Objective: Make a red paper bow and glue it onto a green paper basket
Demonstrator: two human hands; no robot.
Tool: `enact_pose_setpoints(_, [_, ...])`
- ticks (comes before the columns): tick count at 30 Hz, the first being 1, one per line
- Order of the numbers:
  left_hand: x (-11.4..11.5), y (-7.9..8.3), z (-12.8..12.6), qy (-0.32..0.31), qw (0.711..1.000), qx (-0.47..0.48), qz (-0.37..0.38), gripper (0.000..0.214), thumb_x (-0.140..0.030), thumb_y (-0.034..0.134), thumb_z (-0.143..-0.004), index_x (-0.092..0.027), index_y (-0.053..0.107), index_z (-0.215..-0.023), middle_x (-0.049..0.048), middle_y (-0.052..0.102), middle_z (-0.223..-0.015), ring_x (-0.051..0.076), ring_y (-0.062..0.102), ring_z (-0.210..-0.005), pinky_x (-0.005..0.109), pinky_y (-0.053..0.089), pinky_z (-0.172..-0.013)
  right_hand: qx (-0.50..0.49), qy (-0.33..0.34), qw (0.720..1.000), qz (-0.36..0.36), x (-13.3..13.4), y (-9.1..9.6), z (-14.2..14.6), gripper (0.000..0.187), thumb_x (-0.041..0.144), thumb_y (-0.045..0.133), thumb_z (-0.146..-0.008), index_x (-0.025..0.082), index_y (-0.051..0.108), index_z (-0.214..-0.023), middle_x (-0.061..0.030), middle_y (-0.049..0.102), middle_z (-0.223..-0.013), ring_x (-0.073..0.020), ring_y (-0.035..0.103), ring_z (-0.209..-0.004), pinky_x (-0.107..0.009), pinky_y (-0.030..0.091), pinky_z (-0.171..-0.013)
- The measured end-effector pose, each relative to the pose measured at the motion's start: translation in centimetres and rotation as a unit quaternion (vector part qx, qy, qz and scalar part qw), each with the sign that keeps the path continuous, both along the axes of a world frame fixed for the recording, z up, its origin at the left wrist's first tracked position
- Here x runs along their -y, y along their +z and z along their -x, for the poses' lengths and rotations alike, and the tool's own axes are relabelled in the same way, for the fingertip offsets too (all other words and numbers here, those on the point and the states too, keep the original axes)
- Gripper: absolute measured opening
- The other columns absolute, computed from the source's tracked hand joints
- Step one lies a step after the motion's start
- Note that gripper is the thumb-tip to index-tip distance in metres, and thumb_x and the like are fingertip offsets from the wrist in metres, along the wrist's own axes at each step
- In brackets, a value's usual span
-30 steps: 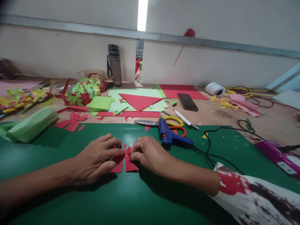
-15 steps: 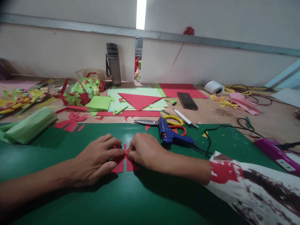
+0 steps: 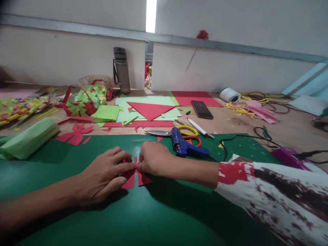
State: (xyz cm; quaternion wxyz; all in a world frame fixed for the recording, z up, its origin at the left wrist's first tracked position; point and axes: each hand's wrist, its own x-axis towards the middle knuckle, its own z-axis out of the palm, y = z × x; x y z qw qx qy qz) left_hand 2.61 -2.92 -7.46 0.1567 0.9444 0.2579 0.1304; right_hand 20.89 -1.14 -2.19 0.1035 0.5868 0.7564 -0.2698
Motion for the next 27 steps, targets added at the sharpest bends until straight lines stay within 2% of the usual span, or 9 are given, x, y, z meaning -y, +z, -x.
enact_pose_setpoints(9, [0.1, -0.1, 0.4, 0.003, 0.999, 0.045, 0.014, 0.034, -0.031, 0.031, -0.094, -0.018, 0.062, -0.105, 0.0086, 0.054, -0.095, 0.022, 0.042, -0.079, 0.039, 0.035, -0.074, 0.007, 0.001, 1.000, -0.003, -0.3, -0.3, 0.2, 0.013, 0.023, 0.069, -0.063, 0.018, 0.076, -0.072, -0.0019, 0.067, -0.059, -0.0154, 0.060, -0.061, -0.022, 0.034, -0.047])
enact_pose_setpoints(17, [0.0, 0.0, 0.6, 0.037, 0.988, 0.131, 0.067, 0.030, -0.023, 0.036, -0.095, -0.018, 0.065, -0.087, 0.0040, 0.059, -0.089, 0.016, 0.051, -0.082, 0.031, 0.038, -0.075, 0.013, -0.001, 1.000, -0.005, -0.4, -0.5, 0.3, 0.012, 0.023, 0.071, -0.062, 0.019, 0.077, -0.072, -0.0027, 0.069, -0.061, -0.0170, 0.062, -0.064, -0.022, 0.036, -0.049])
enact_pose_setpoints(21, [0.2, -0.5, 0.8, 0.034, 0.985, 0.170, -0.004, 0.030, -0.020, 0.039, -0.093, -0.014, 0.064, -0.078, 0.0071, 0.060, -0.084, 0.017, 0.052, -0.076, 0.031, 0.040, -0.070, 0.010, -0.003, 1.000, -0.007, -0.4, -0.5, 0.3, 0.011, 0.022, 0.072, -0.061, 0.019, 0.076, -0.071, -0.0020, 0.069, -0.062, -0.0163, 0.062, -0.065, -0.022, 0.035, -0.048])
enact_pose_setpoints(24, [0.4, -0.9, 0.9, -0.022, 0.991, 0.116, -0.070, 0.024, -0.023, 0.046, -0.090, -0.014, 0.064, -0.077, 0.0081, 0.062, -0.083, 0.019, 0.050, -0.073, 0.034, 0.038, -0.066, 0.008, -0.004, 1.000, -0.003, -0.4, -0.5, 0.3, 0.011, 0.022, 0.072, -0.061, 0.018, 0.076, -0.070, -0.0015, 0.067, -0.060, -0.0156, 0.062, -0.063, -0.022, 0.034, -0.046])
enact_pose_setpoints(27, [0.5, -1.1, 0.8, -0.036, 0.992, 0.073, -0.092, 0.022, -0.025, 0.049, -0.089, -0.015, 0.065, -0.079, 0.0082, 0.063, -0.083, 0.020, 0.050, -0.074, 0.034, 0.038, -0.065, 0.009, -0.007, 1.000, 0.003, -0.4, -0.5, 0.3, 0.011, 0.023, 0.072, -0.061, 0.018, 0.076, -0.070, -0.0016, 0.067, -0.059, -0.0157, 0.061, -0.063, -0.022, 0.033, -0.046])
